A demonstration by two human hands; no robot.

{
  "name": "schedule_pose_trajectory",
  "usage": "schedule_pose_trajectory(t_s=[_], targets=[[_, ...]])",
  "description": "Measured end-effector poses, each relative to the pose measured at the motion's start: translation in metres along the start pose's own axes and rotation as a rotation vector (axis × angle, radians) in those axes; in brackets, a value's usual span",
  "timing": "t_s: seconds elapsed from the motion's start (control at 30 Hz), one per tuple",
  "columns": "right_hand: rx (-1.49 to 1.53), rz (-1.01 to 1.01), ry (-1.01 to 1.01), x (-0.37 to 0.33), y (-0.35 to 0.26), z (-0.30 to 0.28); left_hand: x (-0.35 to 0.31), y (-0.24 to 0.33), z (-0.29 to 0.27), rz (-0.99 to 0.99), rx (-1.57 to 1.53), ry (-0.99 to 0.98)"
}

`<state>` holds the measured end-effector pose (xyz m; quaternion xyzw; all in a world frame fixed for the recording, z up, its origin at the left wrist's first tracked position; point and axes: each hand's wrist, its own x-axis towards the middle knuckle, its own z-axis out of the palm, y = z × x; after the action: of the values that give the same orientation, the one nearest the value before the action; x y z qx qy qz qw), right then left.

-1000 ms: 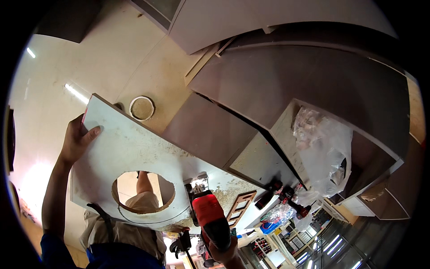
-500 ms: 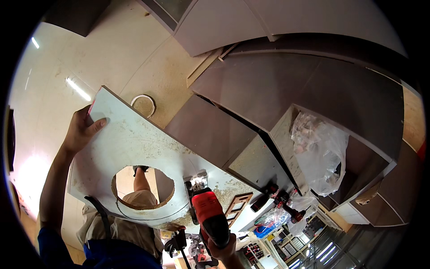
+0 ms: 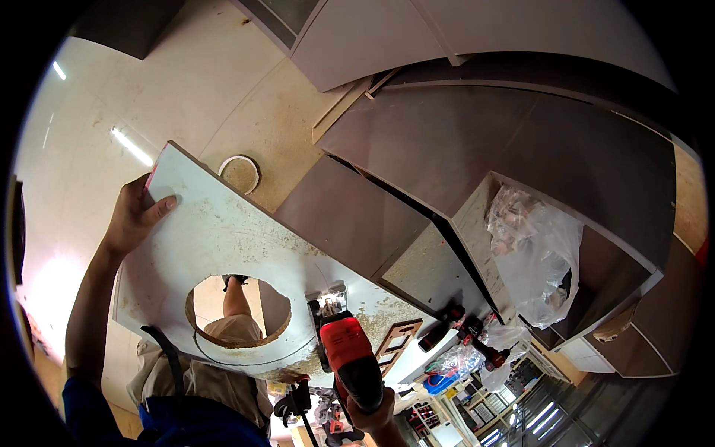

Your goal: The person uses a jigsaw to cut a circular hole in a white board. They guide the tool along a marked line, creating sawdust, and continue cutting until the circular piece is separated.

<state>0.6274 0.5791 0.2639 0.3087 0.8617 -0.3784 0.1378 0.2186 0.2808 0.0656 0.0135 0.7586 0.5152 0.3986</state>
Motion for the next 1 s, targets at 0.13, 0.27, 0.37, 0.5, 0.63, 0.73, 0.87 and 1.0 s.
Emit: schedule_pose_trajectory(t_s=[0.13,0.27,0.37,0.5,0.63,0.73,0.87,1.0], targets=[[-0.010,-0.012,0.008,-0.001,0.004,0.001,-0.001,0.000,0.001,0.026,-0.020,0.011],[-0.030,-0.021,0.022,-0.008,0.010,-0.001,-0.001,0.002,0.002,0.035,-0.007,0.017],[-0.035,-0.030,0.026,-0.010,0.013,-0.001,-0.001,0.002,0.002,0.052,-0.024,0.021],[-0.047,-0.046,0.029,-0.011,0.017,-0.001,-0.001,0.000,0.001,0.046,-0.020,0.012],[-0.092,-0.086,0.044,-0.017,0.027,-0.002,-0.001,-0.003,0.000,0.038,-0.019,0.007],[-0.109,-0.112,0.019,-0.009,0.018,-0.004,-0.001,-0.003,0.002,0.046,-0.057,0.016],[-0.074,-0.122,-0.069,0.010,-0.001,-0.010,0.000,-0.002,0.003,0.050,-0.037,0.017],[-0.139,-0.181,0.006,0.003,0.009,-0.007,-0.001,0.000,0.001,0.035,-0.028,0.010]])
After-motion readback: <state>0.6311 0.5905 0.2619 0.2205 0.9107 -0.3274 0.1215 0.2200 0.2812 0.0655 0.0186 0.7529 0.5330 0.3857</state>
